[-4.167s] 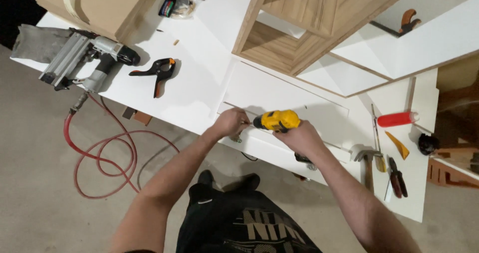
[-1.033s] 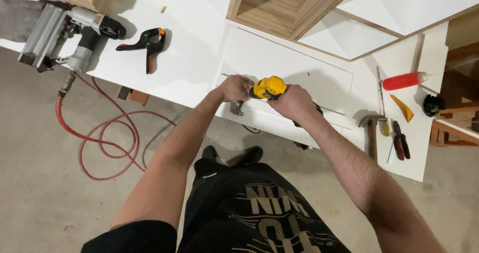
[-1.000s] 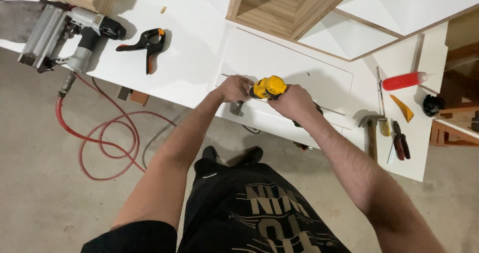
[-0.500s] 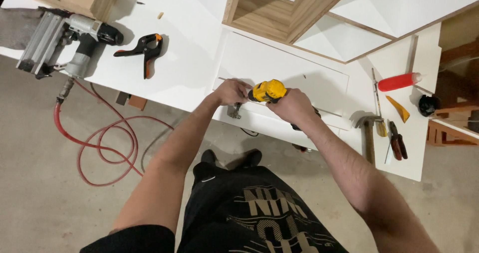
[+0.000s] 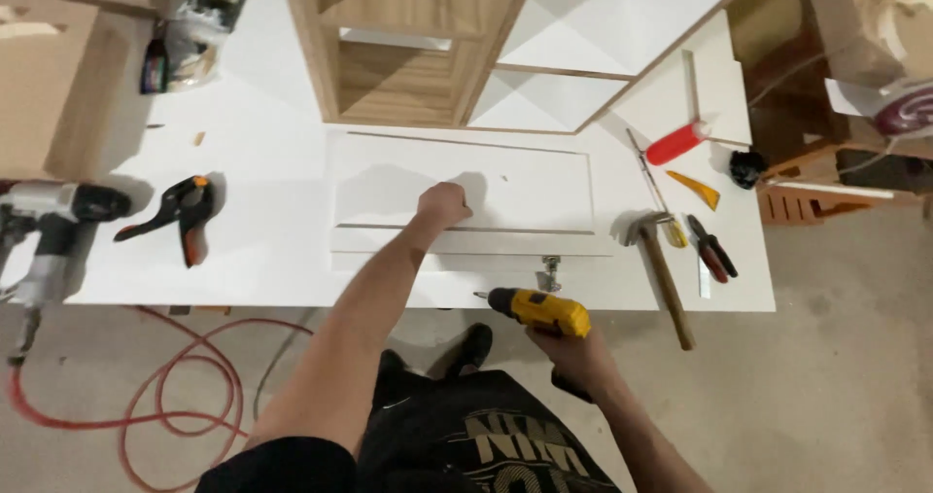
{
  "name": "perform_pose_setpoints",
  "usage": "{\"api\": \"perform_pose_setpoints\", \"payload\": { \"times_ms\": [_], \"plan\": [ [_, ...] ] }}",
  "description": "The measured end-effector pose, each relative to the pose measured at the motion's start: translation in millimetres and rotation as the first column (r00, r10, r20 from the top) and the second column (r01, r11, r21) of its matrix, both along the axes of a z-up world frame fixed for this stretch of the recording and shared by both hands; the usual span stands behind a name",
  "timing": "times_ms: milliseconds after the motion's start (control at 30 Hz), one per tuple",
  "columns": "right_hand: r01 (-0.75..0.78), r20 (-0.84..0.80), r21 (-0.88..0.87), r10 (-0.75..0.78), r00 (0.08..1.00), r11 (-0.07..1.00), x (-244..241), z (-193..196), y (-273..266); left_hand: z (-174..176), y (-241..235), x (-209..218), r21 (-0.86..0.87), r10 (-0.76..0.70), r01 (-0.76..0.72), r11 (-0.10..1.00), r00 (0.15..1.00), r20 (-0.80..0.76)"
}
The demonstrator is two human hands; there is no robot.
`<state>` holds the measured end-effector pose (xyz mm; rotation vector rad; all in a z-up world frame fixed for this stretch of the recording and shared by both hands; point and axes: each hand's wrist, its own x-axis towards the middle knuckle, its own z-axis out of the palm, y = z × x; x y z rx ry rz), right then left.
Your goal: Attaching hinges to a wooden panel and assembling a shelf unit using a power drill and other hand tools.
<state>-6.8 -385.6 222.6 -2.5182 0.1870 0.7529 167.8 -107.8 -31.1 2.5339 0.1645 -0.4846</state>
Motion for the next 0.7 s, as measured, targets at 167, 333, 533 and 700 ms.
{"api": "perform_pose_setpoints", "payload": {
  "times_ms": [167, 333, 533, 700],
  "plan": [
    [0.353, -0.135, 0.002, -0.35, 0.927, 0.936, 1.2, 10.0, -56.2, 30.8, -26.2, 58.8, -0.029, -0.024, 0.02, 0.999, 0.989, -0.146],
    [0.47, -0.178, 0.002, -0.463, 0.868, 0.882, 23.1, 21.6, -86.0, -35.6, -57.3, 123.9, 0.066, -0.159, 0.154, 0.986, 0.984, 0.078],
    [0.328, -0.144, 0.136, -0.309, 0.94, 0.935, 52.0, 17.7, -96.6, -18.2, -52.9, 116.8, 0.125, -0.216, 0.198, 0.972, 0.965, 0.148],
    [0.154, -0.159, 0.242, -0.117, 0.98, 0.958, 73.9, 10.6, -80.1, 108.2, -44.0, -3.5, -0.645, 0.487, -0.358, 0.675, 0.873, 0.025]
  ]
}}
